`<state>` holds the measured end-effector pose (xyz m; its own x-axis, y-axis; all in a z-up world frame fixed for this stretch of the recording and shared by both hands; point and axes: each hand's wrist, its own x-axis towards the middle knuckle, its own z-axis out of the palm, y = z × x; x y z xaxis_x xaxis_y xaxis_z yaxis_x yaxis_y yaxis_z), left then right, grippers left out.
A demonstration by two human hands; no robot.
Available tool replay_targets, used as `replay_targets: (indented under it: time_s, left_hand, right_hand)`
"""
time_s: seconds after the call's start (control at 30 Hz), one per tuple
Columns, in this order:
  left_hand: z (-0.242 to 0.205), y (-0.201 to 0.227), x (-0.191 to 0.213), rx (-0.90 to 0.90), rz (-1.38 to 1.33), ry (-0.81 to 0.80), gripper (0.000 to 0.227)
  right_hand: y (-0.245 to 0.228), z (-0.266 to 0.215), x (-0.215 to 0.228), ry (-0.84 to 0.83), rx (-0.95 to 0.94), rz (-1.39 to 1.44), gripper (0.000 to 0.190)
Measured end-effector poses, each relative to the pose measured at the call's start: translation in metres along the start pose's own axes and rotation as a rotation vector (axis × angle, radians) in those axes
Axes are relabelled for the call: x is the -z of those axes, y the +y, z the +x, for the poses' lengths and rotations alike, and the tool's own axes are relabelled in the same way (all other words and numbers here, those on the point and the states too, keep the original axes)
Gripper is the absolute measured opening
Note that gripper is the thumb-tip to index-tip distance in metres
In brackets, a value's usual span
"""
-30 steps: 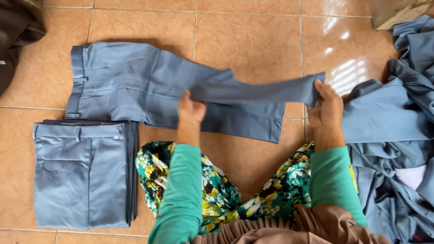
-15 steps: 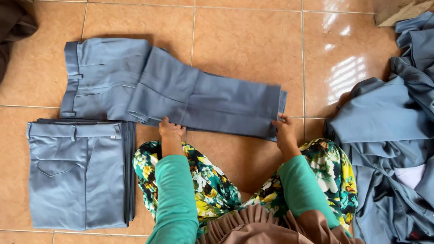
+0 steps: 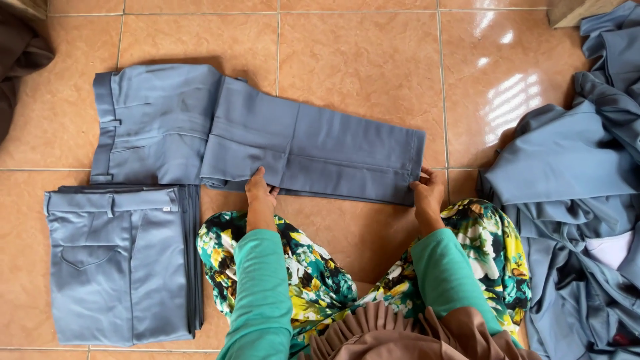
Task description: A person sitting on the floor folds several pairs of blue trousers into neat rectangular stacks.
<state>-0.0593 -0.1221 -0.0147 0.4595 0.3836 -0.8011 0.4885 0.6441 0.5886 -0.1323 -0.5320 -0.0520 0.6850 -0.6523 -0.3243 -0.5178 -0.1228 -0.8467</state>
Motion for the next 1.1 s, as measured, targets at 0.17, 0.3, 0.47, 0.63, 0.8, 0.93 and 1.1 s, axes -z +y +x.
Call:
replay_targets:
  time_s: [0.17,0.3,0.47,0.63,0.8,0.93,1.1]
  left_hand:
    - [0.023,-0.012,0.009,-0.07,0.073,0.053,0.063]
    - [0.035,-0.023,0.018,-0.088,0.103,0.115,0.06]
    - [0.019,-0.024,0.016,-0.177,0.225,0.222,0.057]
    - [0.043,-0.039,0.021,-0.188,0.347,0.247,0.06]
    - [0.01,-0.04,0.018,-0.162,0.248,0.251,0.068]
    - [-0.023,-0.085,0.007,-0.704,0.255,0.23,0.076]
    - [-0.088,-0.097,-0.066,-1.276,0.707,-0.105,0.037]
  right_hand:
    - [-0.015,-0.006,0.003,0.025,-0.016,-0.166,0.056]
    - [-0.017,-0.009,0.003,0.032,-0.006,-0.218,0.057]
    - [-0.02,-0.012,0.009,0.068,0.037,-0.11,0.057]
    - [-0.028,-0.019,0.013,0.064,0.066,-0.188,0.057]
    - [-0.011,-0.007,0.01,0.11,0.204,-0.305,0.067]
    - [-0.044,-0.025,-0.012,0.275,0.509,-0.559,0.05]
    - [-0.063,-0.043,-0.078,0.248,0.941,-0.697,0.037]
